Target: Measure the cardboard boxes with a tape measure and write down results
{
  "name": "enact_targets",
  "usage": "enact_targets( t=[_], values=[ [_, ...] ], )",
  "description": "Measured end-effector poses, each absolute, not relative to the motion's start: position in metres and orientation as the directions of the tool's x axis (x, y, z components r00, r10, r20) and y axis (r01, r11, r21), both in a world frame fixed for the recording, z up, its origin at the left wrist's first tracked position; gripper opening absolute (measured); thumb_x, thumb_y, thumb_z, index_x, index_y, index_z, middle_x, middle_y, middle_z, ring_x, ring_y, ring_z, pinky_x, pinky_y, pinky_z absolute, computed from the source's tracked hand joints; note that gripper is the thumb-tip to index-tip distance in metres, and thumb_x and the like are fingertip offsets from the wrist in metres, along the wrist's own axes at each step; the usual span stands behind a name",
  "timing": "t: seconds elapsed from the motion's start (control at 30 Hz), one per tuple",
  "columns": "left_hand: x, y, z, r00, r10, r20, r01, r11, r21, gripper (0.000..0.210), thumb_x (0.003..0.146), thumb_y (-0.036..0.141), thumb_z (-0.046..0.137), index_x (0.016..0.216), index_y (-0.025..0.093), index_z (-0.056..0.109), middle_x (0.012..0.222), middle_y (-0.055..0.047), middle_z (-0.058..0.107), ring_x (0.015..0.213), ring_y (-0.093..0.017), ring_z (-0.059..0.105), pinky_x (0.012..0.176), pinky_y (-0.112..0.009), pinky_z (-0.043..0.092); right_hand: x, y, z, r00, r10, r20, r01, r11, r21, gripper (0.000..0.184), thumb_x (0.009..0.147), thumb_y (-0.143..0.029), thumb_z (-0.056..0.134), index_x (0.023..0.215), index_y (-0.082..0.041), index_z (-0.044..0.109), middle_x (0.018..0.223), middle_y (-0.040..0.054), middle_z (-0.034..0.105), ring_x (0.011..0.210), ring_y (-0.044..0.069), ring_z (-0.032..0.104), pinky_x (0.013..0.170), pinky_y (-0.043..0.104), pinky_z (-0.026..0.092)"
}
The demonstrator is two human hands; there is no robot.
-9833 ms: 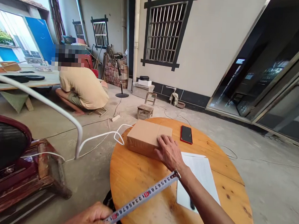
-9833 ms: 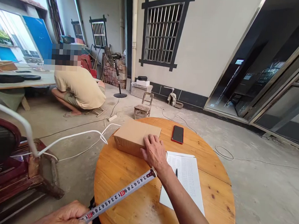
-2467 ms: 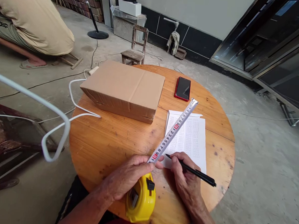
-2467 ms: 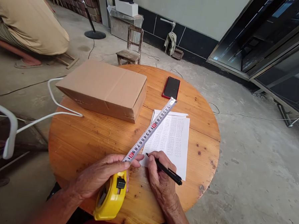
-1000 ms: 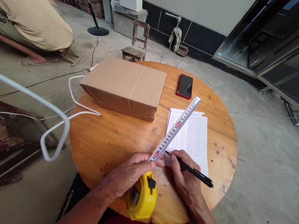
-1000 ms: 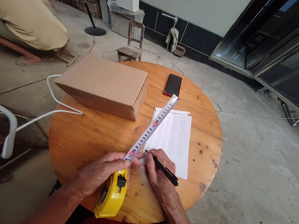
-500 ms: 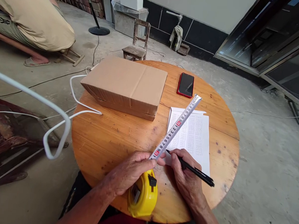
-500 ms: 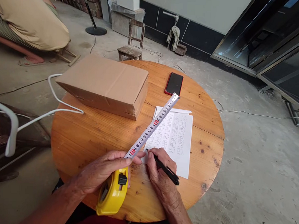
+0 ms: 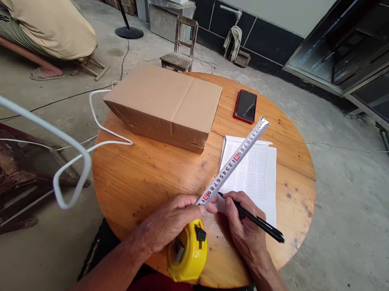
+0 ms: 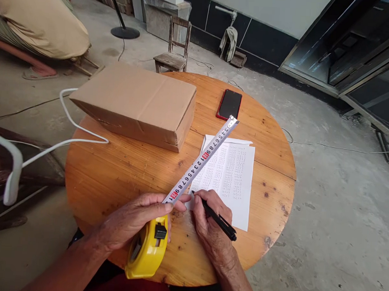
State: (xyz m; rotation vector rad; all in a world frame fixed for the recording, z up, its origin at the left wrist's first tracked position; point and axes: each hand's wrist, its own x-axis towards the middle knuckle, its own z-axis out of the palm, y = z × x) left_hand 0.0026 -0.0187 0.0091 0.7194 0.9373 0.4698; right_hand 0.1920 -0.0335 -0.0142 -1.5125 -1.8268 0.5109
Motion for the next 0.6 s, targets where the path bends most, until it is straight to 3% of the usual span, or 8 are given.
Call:
enact_targets(
  t=[0.13, 0.23, 0.37, 0.47, 0.6],
  values=[
    [0.0021, -0.0183, 0.0093, 0.523, 0.648, -0.553, -0.054, 0.673, 0.738, 0.035, 0.083, 0.04, 0.058, 0.107, 0.019, 0.072, 0.13, -0.009, 0.062, 0.054, -0.013, 0.064, 0.064, -0.029, 0.045, 0.1919, -0.033, -0.0135, -0.077, 0.962, 0.264, 0.679, 0.244, -0.692, 0.018, 0.092, -0.02, 0.046, 0.081, -0.019, 0.061, 0.069, 0.0002, 0.06, 0.06, 0.012, 0.055, 0.056, 0.025, 0.043],
    [0.0021, -0.0179, 0.0095, 0.523, 0.653, -0.548, -0.045, 0.664, 0.747, 0.036, 0.083, 0.04, 0.057, 0.106, 0.018, 0.072, 0.116, -0.01, 0.07, 0.06, -0.016, 0.065, 0.068, -0.03, 0.046, 0.1911, -0.0323, -0.0127, -0.081, 0.962, 0.259, 0.686, 0.243, -0.686, 0.019, 0.092, -0.021, 0.046, 0.081, -0.019, 0.061, 0.068, -0.0002, 0.06, 0.059, 0.012, 0.054, 0.055, 0.024, 0.042],
    [0.0026, -0.0177, 0.0096, 0.524, 0.669, -0.527, -0.033, 0.634, 0.773, 0.037, 0.085, 0.041, 0.056, 0.106, 0.015, 0.072, 0.079, -0.009, 0.076, 0.097, -0.027, 0.065, 0.077, -0.031, 0.045, 0.1901, -0.0322, -0.0119, -0.067, 0.965, 0.255, 0.695, 0.228, -0.682, 0.019, 0.092, -0.021, 0.046, 0.081, -0.019, 0.062, 0.069, 0.0005, 0.062, 0.06, 0.012, 0.056, 0.056, 0.025, 0.044],
    [0.0028, -0.0178, 0.0097, 0.523, 0.689, -0.502, -0.041, 0.609, 0.792, 0.037, 0.085, 0.04, 0.055, 0.105, 0.015, 0.072, 0.068, -0.008, 0.074, 0.116, -0.028, 0.055, 0.081, -0.032, 0.044, 0.1899, -0.0322, -0.0116, -0.068, 0.963, 0.26, 0.696, 0.232, -0.679, 0.019, 0.092, -0.021, 0.046, 0.081, -0.019, 0.061, 0.07, 0.0008, 0.062, 0.061, 0.013, 0.057, 0.057, 0.025, 0.044],
    [0.0029, -0.0174, 0.0106, 0.528, 0.652, -0.544, -0.031, 0.655, 0.755, 0.038, 0.083, 0.041, 0.056, 0.107, 0.016, 0.072, 0.078, -0.008, 0.076, 0.088, -0.027, 0.067, 0.076, -0.033, 0.045, 0.1896, -0.0319, -0.0126, -0.07, 0.965, 0.253, 0.701, 0.228, -0.676, 0.019, 0.092, -0.021, 0.046, 0.081, -0.019, 0.062, 0.07, 0.0009, 0.062, 0.061, 0.013, 0.057, 0.057, 0.025, 0.044]
  ],
)
